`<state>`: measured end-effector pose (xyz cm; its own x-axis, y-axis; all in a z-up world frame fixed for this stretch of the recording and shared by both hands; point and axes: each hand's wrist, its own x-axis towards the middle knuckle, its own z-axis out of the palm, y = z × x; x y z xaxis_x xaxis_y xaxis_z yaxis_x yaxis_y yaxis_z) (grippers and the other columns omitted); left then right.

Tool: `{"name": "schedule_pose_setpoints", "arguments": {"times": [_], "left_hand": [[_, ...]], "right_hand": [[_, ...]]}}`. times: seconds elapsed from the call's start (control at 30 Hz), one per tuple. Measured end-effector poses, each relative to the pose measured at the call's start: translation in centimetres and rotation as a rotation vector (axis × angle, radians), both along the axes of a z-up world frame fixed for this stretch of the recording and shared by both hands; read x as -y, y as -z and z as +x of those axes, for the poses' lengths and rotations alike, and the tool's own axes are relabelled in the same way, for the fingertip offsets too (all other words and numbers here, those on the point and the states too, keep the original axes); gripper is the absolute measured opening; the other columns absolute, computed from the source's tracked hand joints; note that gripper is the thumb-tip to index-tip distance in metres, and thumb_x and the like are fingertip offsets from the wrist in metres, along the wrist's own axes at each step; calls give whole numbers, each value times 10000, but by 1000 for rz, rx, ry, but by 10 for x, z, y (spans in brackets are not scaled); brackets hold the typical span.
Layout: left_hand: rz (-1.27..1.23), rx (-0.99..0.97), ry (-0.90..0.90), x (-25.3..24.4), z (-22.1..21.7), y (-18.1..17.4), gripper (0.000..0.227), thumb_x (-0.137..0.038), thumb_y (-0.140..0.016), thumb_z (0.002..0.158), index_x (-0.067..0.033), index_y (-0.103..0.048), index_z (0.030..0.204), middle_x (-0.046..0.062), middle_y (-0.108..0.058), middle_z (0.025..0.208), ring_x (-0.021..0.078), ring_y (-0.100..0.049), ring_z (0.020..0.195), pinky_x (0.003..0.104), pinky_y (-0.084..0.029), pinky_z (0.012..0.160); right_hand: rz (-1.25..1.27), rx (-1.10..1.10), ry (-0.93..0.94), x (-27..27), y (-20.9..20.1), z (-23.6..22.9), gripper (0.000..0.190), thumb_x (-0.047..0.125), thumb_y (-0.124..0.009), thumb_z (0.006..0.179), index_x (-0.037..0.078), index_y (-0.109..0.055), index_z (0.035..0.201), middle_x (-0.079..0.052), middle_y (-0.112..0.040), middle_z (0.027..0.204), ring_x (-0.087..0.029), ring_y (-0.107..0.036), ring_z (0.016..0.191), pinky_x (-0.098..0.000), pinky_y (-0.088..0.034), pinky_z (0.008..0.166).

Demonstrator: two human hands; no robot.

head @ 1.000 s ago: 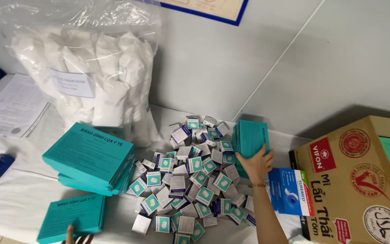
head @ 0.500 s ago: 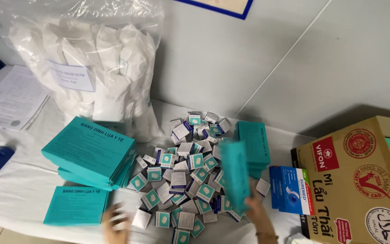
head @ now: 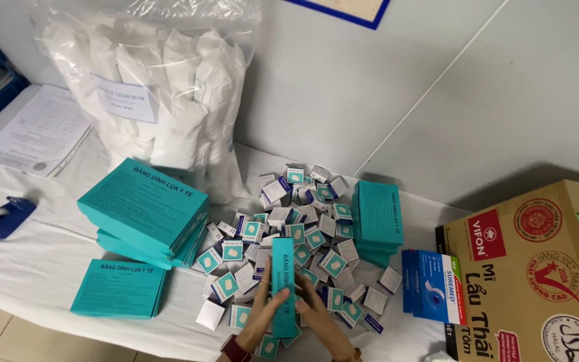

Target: The person empties small white boxes from larger teal boxes onto a table, then uses a white cloth to wipe the small boxes and place them into a cardboard box.

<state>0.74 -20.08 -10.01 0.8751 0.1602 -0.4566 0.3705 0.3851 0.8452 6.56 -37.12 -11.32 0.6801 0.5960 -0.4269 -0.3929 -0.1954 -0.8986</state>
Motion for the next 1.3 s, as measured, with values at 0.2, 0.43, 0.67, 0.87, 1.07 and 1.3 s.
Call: {"name": "schedule_pose_setpoints", "arguments": {"times": [0.2, 0.43, 0.67, 0.87, 1.07, 1.3], "left_hand": [[273, 109, 140, 2, 46, -36, 1074, -603, -733, 778, -294, -182, 1647, 193, -347, 1572, 385, -332, 1465, 508, -331, 1162], [781, 22, 249, 13, 110, -92, 1167, -644, -810, 603, -390, -277, 1610, 308, -344, 1499, 530, -344, 1402, 618, -391, 1087], [594, 14, 228, -22, 182, -64, 1119, -678, -742, 603, -393, -316, 1598, 297, -491, 1445, 490, -553, 1317, 567, -487, 1083], [1023, -214, 270, -35, 210, -114, 1095, -736, -682, 622, -411, -310, 1599, 241, -407, 1478, 505, -398, 1365, 689, -435, 973], [1253, -170, 264, -16, 215, -131, 1076, -784, -679, 657, -364, -356, 1593, 253, -411, 1452, 511, -415, 1310, 679, -408, 962], [1468, 81, 36, -6, 210, -148, 1065, -710, -757, 633, -333, -404, 1564, 252, -421, 1443, 458, -431, 1275, 670, -404, 928]], "right_hand": [[184, -242, 245, -1, 5, 23, 968, 447, -684, 799, 275, -175, 1604, -87, -408, 1588, -320, -451, 1423, -505, -435, 1113], [546, -270, 512, 6, 132, 72, 847, 541, -560, 850, 102, -371, 1549, -138, -492, 1525, -333, -549, 1349, -523, -449, 1080], [1097, -413, 620, 15, 115, 104, 681, 485, -480, 940, 59, -343, 1453, -164, -471, 1398, -353, -462, 1237, -552, -389, 1019], [598, -187, 690, 16, 89, 108, 777, 527, -471, 961, 127, -287, 1601, -140, -398, 1588, -326, -414, 1447, -499, -348, 1177], [482, -141, 725, 22, 82, 103, 681, 467, -428, 1016, 103, -326, 1582, -140, -371, 1615, -332, -384, 1479, -478, -340, 1164], [396, -222, 766, 24, 86, 96, 656, 426, -507, 1003, 59, -409, 1538, -171, -455, 1568, -344, -478, 1424, -477, -396, 1132]]}}
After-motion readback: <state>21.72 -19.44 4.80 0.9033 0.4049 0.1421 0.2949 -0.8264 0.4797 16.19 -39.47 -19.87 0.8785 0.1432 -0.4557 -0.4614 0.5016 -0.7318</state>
